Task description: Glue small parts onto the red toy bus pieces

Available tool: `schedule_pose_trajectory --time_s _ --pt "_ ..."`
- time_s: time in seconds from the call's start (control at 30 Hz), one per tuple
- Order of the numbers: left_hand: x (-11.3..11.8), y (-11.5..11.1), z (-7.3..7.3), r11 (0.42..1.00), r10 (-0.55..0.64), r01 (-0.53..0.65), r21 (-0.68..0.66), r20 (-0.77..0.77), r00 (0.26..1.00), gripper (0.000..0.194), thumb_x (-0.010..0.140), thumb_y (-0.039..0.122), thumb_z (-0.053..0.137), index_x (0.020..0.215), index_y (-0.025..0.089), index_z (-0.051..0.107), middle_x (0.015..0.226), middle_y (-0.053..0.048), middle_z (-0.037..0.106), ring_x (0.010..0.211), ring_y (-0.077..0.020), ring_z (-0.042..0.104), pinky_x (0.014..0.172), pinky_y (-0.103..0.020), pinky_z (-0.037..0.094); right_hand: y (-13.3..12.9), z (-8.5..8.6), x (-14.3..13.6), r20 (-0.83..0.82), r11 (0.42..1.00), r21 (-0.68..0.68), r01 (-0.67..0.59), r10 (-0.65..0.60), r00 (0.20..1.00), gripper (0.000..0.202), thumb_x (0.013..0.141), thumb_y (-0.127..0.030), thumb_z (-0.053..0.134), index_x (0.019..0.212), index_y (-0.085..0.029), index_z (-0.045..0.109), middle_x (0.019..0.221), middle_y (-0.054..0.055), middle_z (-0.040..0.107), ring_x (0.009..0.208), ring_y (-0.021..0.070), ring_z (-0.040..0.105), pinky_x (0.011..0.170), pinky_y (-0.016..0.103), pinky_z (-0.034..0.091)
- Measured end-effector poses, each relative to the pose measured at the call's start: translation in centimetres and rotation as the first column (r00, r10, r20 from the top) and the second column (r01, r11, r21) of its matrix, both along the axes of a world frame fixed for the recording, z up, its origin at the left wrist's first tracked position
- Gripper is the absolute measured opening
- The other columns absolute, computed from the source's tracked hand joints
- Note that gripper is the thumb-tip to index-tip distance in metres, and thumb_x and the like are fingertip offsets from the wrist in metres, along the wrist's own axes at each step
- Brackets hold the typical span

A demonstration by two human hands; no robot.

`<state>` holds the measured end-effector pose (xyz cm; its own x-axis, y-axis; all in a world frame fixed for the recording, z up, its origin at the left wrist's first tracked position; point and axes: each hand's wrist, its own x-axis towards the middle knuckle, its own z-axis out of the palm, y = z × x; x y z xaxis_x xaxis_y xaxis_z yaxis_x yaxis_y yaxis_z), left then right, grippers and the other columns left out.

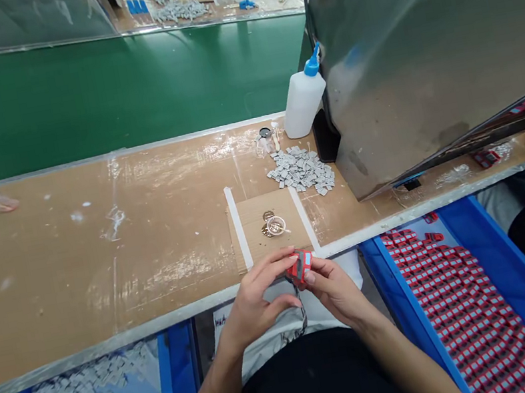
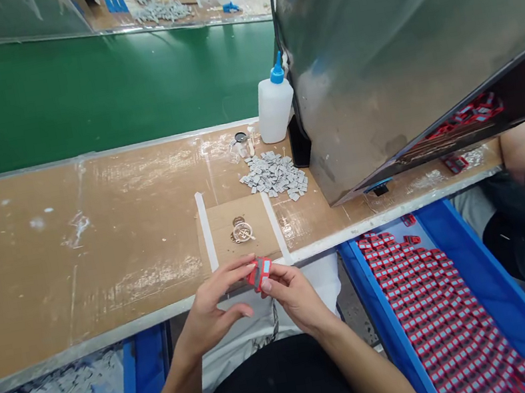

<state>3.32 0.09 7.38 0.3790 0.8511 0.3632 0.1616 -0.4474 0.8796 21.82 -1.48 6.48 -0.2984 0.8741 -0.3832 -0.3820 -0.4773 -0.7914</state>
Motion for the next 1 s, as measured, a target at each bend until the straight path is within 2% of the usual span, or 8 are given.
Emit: schedule_pose_trajectory --time_s 0.1,0.2,0.27,0.37,0.47,0.57,0.73,1.0 --pt "1.1 -1.0 -1.3 0.986 0.162 -0.162 -0.028 -0.016 0.987 0.049 0.092 0.036 0.073 0.138 0.023 0.061 0.14 -0.016 0.068 0.129 -0.0276 0.066 0.108 -0.044 0.056 -0.6 -0.2 -1.2 0.075 0.996 0.07 0.054 -0.059 0.995 0.048 0.083 -0.066 0.072 0.107 -0.025 0.08 0.104 0.007 0.074 0.093 0.0211 0.065 0.083 0.033 0.053" --pt "1.7 -1.3 -2.2 0.944 0.301 -0.288 -0.162 0.059 0.952 0.043 0.092 0.028 0.074 0.133 0.024 0.066 0.131 -0.012 0.074 0.119 -0.0257 0.072 0.104 -0.04 0.059 -1.1 0.7 -1.4 0.283 0.961 0.269 -0.069 -0.01 0.959 0.053 0.097 -0.067 0.051 0.114 -0.024 0.078 0.121 0.011 0.07 0.109 0.0246 0.065 0.091 0.037 0.054" --pt "1.6 -1.2 -2.4 0.927 0.299 -0.248 -0.283 0.157 0.941 0.04 0.09 0.028 0.077 0.129 0.024 0.069 0.127 -0.011 0.077 0.112 -0.0252 0.076 0.098 -0.036 0.062 -1.4 1.6 -0.9 0.406 0.91 0.374 -0.179 0.013 0.914 0.049 0.101 -0.06 0.049 0.122 -0.025 0.074 0.124 0.012 0.07 0.112 0.0245 0.066 0.093 0.037 0.055" --pt "1.0 -0.6 -2.3 0.907 0.274 -0.133 -0.399 0.322 0.906 0.033 0.091 0.027 0.076 0.123 0.023 0.073 0.127 -0.012 0.077 0.106 -0.0246 0.078 0.089 -0.032 0.066 -1.3 2.2 0.0 0.486 0.833 0.49 -0.257 -0.016 0.874 0.037 0.106 -0.046 0.047 0.119 -0.025 0.074 0.112 0.01 0.074 0.095 0.0204 0.071 0.085 0.033 0.058" --pt "0.4 0.1 -2.3 0.896 0.307 -0.126 -0.425 0.39 0.868 0.026 0.09 0.024 0.076 0.116 0.021 0.075 0.127 -0.013 0.077 0.111 -0.0251 0.077 0.087 -0.03 0.066 0.3 1.3 1.0 0.53 0.753 0.631 -0.187 -0.243 0.812 0.018 0.102 -0.031 0.058 0.105 -0.024 0.075 0.096 0.006 0.075 0.081 0.0179 0.07 0.071 0.028 0.057" --pt "0.2 0.6 -2.7 0.912 0.257 -0.099 -0.399 0.364 0.895 0.025 0.089 0.021 0.077 0.114 0.02 0.076 0.123 -0.013 0.078 0.117 -0.0256 0.074 0.095 -0.032 0.063 3.1 -0.1 1.4 0.56 0.692 0.708 -0.142 -0.427 0.71 0.016 0.095 -0.026 0.066 0.111 -0.023 0.071 0.09 0.004 0.071 0.069 0.0158 0.063 0.062 0.027 0.054" --pt "0.1 0.8 -3.4 0.927 0.157 -0.03 -0.373 0.315 0.936 0.033 0.091 0.019 0.074 0.124 0.021 0.073 0.122 -0.012 0.078 0.113 -0.0233 0.075 0.096 -0.031 0.061 6.5 -0.8 1.1 0.606 0.656 0.715 -0.243 -0.408 0.682 0.02 0.096 -0.022 0.064 0.115 -0.021 0.071 0.088 0.003 0.067 0.064 0.0136 0.059 0.059 0.025 0.053" --pt "-0.4 0.9 -3.3 0.901 0.124 -0.014 -0.434 0.226 0.966 0.034 0.09 0.016 0.071 0.123 0.021 0.073 0.121 -0.011 0.078 0.111 -0.0229 0.074 0.095 -0.03 0.06 7.9 -0.6 0.8 0.614 0.557 0.754 -0.347 -0.41 0.674 0.019 0.098 -0.018 0.061 0.106 -0.023 0.077 0.086 0.004 0.067 0.074 0.0153 0.065 0.066 0.026 0.055"
